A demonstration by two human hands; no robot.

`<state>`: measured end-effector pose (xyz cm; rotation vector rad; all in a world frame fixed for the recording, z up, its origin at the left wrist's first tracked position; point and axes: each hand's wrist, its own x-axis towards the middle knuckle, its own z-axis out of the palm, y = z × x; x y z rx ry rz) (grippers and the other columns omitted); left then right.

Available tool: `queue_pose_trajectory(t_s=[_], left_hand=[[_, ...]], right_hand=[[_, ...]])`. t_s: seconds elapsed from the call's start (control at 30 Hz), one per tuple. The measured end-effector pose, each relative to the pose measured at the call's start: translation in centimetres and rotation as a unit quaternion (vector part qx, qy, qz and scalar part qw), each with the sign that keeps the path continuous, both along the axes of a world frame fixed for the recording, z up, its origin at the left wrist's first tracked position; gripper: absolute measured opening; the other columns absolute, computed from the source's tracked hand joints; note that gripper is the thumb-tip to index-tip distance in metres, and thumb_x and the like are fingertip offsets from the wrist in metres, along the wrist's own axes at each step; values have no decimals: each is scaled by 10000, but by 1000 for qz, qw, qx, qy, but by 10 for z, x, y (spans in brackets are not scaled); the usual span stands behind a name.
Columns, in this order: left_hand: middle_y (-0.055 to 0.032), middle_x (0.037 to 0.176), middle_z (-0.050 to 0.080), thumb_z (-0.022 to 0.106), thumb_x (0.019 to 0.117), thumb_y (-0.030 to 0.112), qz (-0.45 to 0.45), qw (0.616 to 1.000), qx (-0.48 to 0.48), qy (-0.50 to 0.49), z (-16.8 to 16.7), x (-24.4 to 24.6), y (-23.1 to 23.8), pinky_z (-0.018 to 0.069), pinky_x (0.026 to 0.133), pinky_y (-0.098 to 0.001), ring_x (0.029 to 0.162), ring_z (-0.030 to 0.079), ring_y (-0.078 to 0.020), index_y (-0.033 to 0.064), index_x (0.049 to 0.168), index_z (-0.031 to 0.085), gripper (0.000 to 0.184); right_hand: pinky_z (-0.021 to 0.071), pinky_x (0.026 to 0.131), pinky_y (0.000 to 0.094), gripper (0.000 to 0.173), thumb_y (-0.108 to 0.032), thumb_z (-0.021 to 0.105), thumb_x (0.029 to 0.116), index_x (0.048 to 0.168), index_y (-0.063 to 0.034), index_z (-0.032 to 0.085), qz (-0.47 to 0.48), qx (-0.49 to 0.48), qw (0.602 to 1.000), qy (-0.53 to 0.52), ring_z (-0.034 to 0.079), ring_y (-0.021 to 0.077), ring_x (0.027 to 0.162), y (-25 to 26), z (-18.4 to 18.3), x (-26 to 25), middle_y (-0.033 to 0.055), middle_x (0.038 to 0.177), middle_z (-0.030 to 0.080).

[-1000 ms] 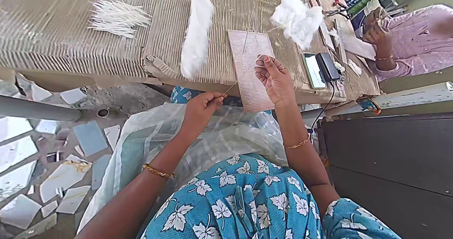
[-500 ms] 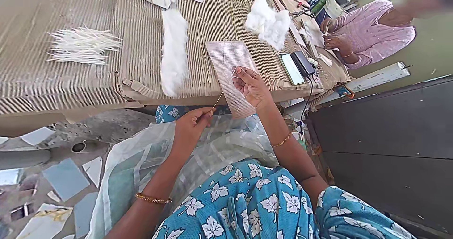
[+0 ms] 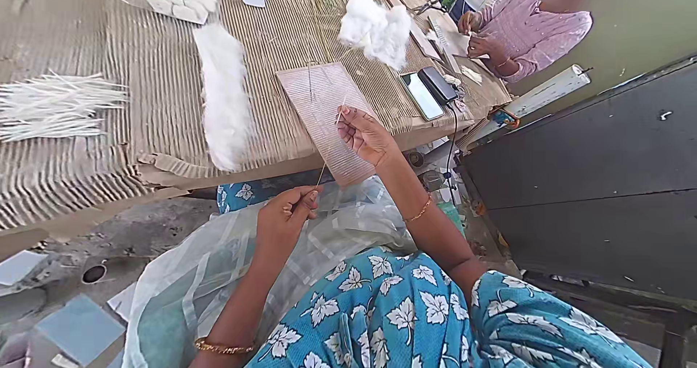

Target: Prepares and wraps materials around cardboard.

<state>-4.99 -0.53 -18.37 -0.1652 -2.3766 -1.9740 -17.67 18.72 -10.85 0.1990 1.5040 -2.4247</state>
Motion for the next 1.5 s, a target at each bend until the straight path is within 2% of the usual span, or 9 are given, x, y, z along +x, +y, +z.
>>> queue_pose_trajectory(t_s=[0.37, 0.77, 0.87, 1.07, 1.13, 1.3, 1.4, 1.47, 1.5], left_hand=[[23, 901, 733, 574, 1029, 216, -34, 999, -10, -37, -4, 3, 3, 571, 659, -149, 704, 672, 21, 48, 1073, 747, 245], [55, 870, 731, 583, 1009, 163, -55, 992, 61, -92, -7, 2, 8, 554, 616, -125, 663, 660, 25, 42, 1071, 739, 207], [49, 863, 736, 591, 1011, 154, -61, 992, 63, -95, -8, 3, 9, 553, 612, -129, 659, 662, 18, 40, 1072, 743, 200], [31, 843, 727, 589, 1010, 132, -69, 989, 52, -121, -7, 5, 11, 558, 613, -147, 658, 665, -2, 34, 1064, 745, 192], [25, 834, 724, 590, 1017, 138, -81, 987, 36, -131, -10, 2, 11, 561, 619, -162, 659, 664, -12, 41, 1072, 749, 194], [-18, 926, 725, 575, 1060, 186, -133, 974, 11, -185, -3, 1, 6, 586, 736, -232, 752, 685, -45, 39, 1139, 728, 226], [-70, 957, 723, 542, 1079, 241, -151, 971, -4, -187, 0, -3, -4, 570, 788, -286, 793, 679, -96, 30, 1186, 716, 294], [-108, 968, 725, 530, 1084, 249, -158, 973, -13, -168, 0, -5, -7, 571, 817, -335, 815, 689, -147, 22, 1191, 716, 313], [-119, 972, 725, 524, 1087, 248, -163, 974, -13, -159, 1, -5, -7, 570, 822, -351, 817, 690, -162, 17, 1188, 713, 315]], right_hand=[[569, 684, 171, 162, -134, 517, 1074, 944, -111, 613, -115, 0, 992, 43, 663, 35, 696, 42, 32, -31, -12, 797, 672], [539, 625, 196, 100, -180, 583, 1047, 1129, -123, 578, -262, 0, 964, 48, 603, 55, 689, 109, 37, -78, -2, 920, 614], [525, 610, 199, 82, -209, 595, 1042, 1070, -136, 570, -308, 9, 950, 43, 582, 54, 645, 117, 36, -84, -16, 826, 589], [524, 703, 204, 244, -202, 626, 1025, 1245, -122, 556, -360, -49, 931, 24, 603, 69, 810, 125, 39, -84, 7, 1028, 607], [527, 710, 207, 208, -194, 627, 1022, 1207, -123, 559, -366, -37, 929, 35, 603, 67, 808, 125, 41, -82, -2, 998, 605], [533, 763, 199, 260, -236, 604, 1039, 1278, -158, 536, -254, 94, 961, 59, 617, 40, 888, 72, 49, -94, -36, 1083, 603], [549, 709, 202, 120, -203, 603, 1038, 1145, -155, 579, -94, 207, 967, 116, 629, 32, 793, -10, 56, -110, -54, 966, 628], [531, 709, 188, 47, -181, 623, 1022, 1000, -151, 596, 47, 323, 926, 192, 609, -7, 726, -74, 63, -118, -93, 845, 642], [495, 705, 189, 64, -182, 643, 1008, 999, -118, 642, 118, 396, 878, 241, 570, -14, 710, -107, 68, -119, -93, 819, 619]])
